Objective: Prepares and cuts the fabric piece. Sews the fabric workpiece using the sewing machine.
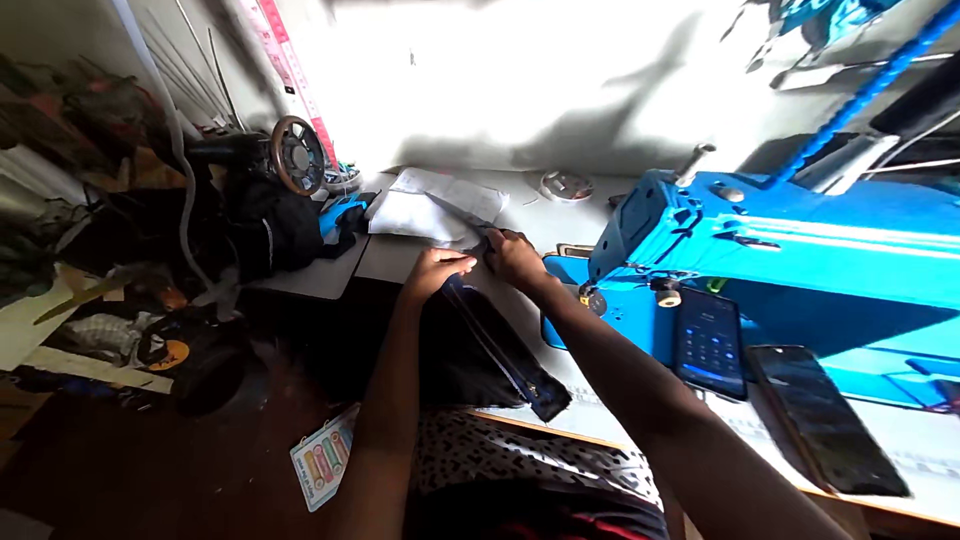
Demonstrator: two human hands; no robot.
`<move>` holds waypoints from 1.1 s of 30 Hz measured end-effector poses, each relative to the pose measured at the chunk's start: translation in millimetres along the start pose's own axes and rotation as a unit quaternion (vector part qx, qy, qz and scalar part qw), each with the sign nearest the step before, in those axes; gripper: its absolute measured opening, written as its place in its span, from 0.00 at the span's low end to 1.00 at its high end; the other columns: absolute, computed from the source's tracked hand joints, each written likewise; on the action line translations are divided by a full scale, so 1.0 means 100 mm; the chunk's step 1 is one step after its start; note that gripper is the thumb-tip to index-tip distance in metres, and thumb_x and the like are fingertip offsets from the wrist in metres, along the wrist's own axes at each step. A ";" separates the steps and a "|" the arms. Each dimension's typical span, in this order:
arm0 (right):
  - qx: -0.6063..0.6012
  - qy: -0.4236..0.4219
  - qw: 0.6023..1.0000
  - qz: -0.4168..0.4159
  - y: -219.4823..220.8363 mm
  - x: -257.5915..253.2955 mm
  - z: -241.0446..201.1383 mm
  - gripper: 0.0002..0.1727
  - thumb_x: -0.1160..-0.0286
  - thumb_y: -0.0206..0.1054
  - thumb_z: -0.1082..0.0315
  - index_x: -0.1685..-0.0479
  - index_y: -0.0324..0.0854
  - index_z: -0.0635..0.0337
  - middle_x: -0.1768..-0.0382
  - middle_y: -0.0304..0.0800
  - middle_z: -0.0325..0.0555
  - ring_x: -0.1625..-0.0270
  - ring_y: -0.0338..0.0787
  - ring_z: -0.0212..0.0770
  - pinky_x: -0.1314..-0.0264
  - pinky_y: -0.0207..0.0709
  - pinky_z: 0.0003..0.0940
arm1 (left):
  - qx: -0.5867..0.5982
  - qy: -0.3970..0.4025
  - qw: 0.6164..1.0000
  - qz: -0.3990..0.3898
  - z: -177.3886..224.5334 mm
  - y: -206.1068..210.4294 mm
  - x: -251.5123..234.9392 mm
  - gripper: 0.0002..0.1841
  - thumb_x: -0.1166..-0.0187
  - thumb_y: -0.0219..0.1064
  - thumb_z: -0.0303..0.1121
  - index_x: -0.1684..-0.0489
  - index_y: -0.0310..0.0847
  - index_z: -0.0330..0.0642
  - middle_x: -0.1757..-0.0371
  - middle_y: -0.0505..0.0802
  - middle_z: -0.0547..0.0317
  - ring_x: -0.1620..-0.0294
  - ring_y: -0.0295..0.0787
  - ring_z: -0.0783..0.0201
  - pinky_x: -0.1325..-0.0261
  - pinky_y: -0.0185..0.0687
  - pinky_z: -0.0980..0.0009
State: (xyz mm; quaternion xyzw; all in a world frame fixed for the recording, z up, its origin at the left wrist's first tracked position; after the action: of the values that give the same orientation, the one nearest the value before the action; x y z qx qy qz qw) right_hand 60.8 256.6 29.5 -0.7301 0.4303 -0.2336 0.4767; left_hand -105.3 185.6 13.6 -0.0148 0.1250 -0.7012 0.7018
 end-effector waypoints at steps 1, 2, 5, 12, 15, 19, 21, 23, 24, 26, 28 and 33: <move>-0.034 0.007 0.999 -0.010 -0.06 0.05 -0.02 0.29 0.22 0.64 0.71 0.18 0.70 0.63 0.36 0.83 0.73 0.32 0.83 0.74 0.32 0.75 0.71 | 0.005 -0.008 1.000 0.005 0.00 0.00 0.00 0.08 0.21 0.71 0.27 0.57 0.92 0.30 0.66 0.96 0.59 0.64 0.90 0.75 0.49 0.87 0.74; -0.089 0.011 0.996 -0.013 -0.13 0.16 -0.02 0.32 0.23 0.66 0.71 0.17 0.68 0.62 0.42 0.86 0.73 0.40 0.87 0.73 0.40 0.78 0.72 | 0.014 -0.019 1.000 0.013 0.02 -0.01 0.01 0.08 0.22 0.71 0.26 0.56 0.92 0.29 0.66 0.95 0.58 0.64 0.90 0.75 0.49 0.87 0.73; -0.292 0.044 0.955 -0.030 -0.24 0.75 0.07 0.34 0.18 0.65 0.69 0.13 0.59 0.54 0.57 0.88 0.57 0.70 0.88 0.47 0.68 0.85 0.45 | 0.051 -0.055 0.995 0.059 0.05 -0.01 0.02 0.08 0.24 0.71 0.22 0.52 0.88 0.25 0.65 0.95 0.52 0.66 0.91 0.70 0.51 0.90 0.71; -0.317 0.074 0.946 0.014 -0.43 2.43 0.19 0.35 0.30 0.72 0.57 0.20 0.74 0.58 0.48 0.92 0.38 0.63 0.90 0.22 0.63 0.85 0.18 | 0.041 -0.047 0.993 0.100 0.14 0.04 -0.04 0.09 0.26 0.74 0.22 0.54 0.88 0.27 0.65 0.95 0.52 0.69 0.91 0.71 0.57 0.89 0.74; -0.236 0.060 0.969 0.027 -0.44 2.68 0.24 0.39 0.37 0.73 0.45 0.21 0.79 0.52 0.49 0.90 0.35 0.59 0.86 0.21 0.57 0.83 0.20 | 0.007 -0.036 0.995 0.095 0.19 0.08 -0.06 0.09 0.26 0.74 0.24 0.53 0.89 0.28 0.63 0.95 0.51 0.66 0.92 0.69 0.55 0.90 0.71; -0.182 0.038 0.982 0.034 -0.44 2.62 0.21 0.38 0.36 0.72 0.44 0.21 0.80 0.48 0.48 0.91 0.39 0.53 0.88 0.28 0.51 0.83 0.28 | -0.006 -0.011 0.995 0.102 0.22 0.10 -0.04 0.09 0.27 0.75 0.24 0.54 0.89 0.29 0.62 0.96 0.51 0.65 0.93 0.70 0.55 0.91 0.71; -0.183 0.019 0.982 0.035 -0.45 2.54 0.19 0.37 0.36 0.72 0.48 0.21 0.80 0.50 0.45 0.91 0.42 0.49 0.89 0.31 0.46 0.84 0.30 | -0.019 0.007 0.994 0.107 0.21 0.10 -0.04 0.09 0.27 0.75 0.25 0.54 0.89 0.28 0.62 0.96 0.51 0.65 0.93 0.69 0.55 0.92 0.70; -0.187 0.010 0.982 0.028 -0.43 2.46 0.16 0.36 0.35 0.73 0.52 0.21 0.80 0.51 0.44 0.91 0.44 0.48 0.90 0.33 0.44 0.85 0.32 | -0.031 0.014 0.993 0.110 0.20 0.09 -0.03 0.10 0.27 0.75 0.25 0.53 0.90 0.29 0.62 0.96 0.50 0.65 0.94 0.68 0.54 0.92 0.70; -0.187 0.005 0.982 0.027 -0.41 2.43 0.15 0.35 0.34 0.73 0.54 0.22 0.80 0.52 0.45 0.91 0.45 0.48 0.90 0.34 0.45 0.85 0.32 | -0.037 0.015 0.993 0.110 0.20 0.10 -0.03 0.10 0.26 0.75 0.26 0.53 0.90 0.29 0.61 0.96 0.50 0.64 0.94 0.68 0.54 0.92 0.69; -0.182 -0.005 0.983 0.029 -0.38 2.37 0.14 0.32 0.31 0.73 0.57 0.23 0.81 0.55 0.45 0.91 0.47 0.49 0.91 0.36 0.45 0.86 0.31 | -0.052 0.028 0.992 0.113 0.21 0.09 -0.03 0.09 0.26 0.75 0.26 0.54 0.90 0.29 0.61 0.96 0.49 0.64 0.94 0.68 0.54 0.92 0.69; -0.171 -0.005 0.985 0.035 -0.37 2.34 0.12 0.30 0.29 0.73 0.61 0.24 0.81 0.58 0.45 0.91 0.51 0.50 0.92 0.40 0.46 0.86 0.33 | -0.059 0.046 0.990 0.119 0.22 0.08 -0.03 0.08 0.26 0.74 0.26 0.55 0.90 0.29 0.62 0.96 0.50 0.65 0.94 0.68 0.54 0.92 0.70; -0.147 -0.004 0.987 0.067 -0.34 2.36 0.15 0.33 0.33 0.72 0.54 0.25 0.83 0.56 0.48 0.92 0.48 0.53 0.91 0.38 0.51 0.86 0.32 | -0.021 0.071 0.987 0.145 0.27 -0.03 -0.02 0.08 0.26 0.74 0.25 0.55 0.90 0.28 0.60 0.96 0.50 0.64 0.94 0.69 0.53 0.93 0.70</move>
State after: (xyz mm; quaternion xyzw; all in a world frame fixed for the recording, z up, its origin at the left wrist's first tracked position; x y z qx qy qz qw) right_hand 208.9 68.7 37.7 -0.7627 0.5063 -0.1326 0.3800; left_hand -102.5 183.4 40.3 0.0389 0.1900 -0.5885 0.7849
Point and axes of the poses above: each hand's wrist, its own x-axis away from the middle knuckle, its own y-axis out of the palm, z = x × y, the point moved 3 cm from there along -x, towards the middle knuckle
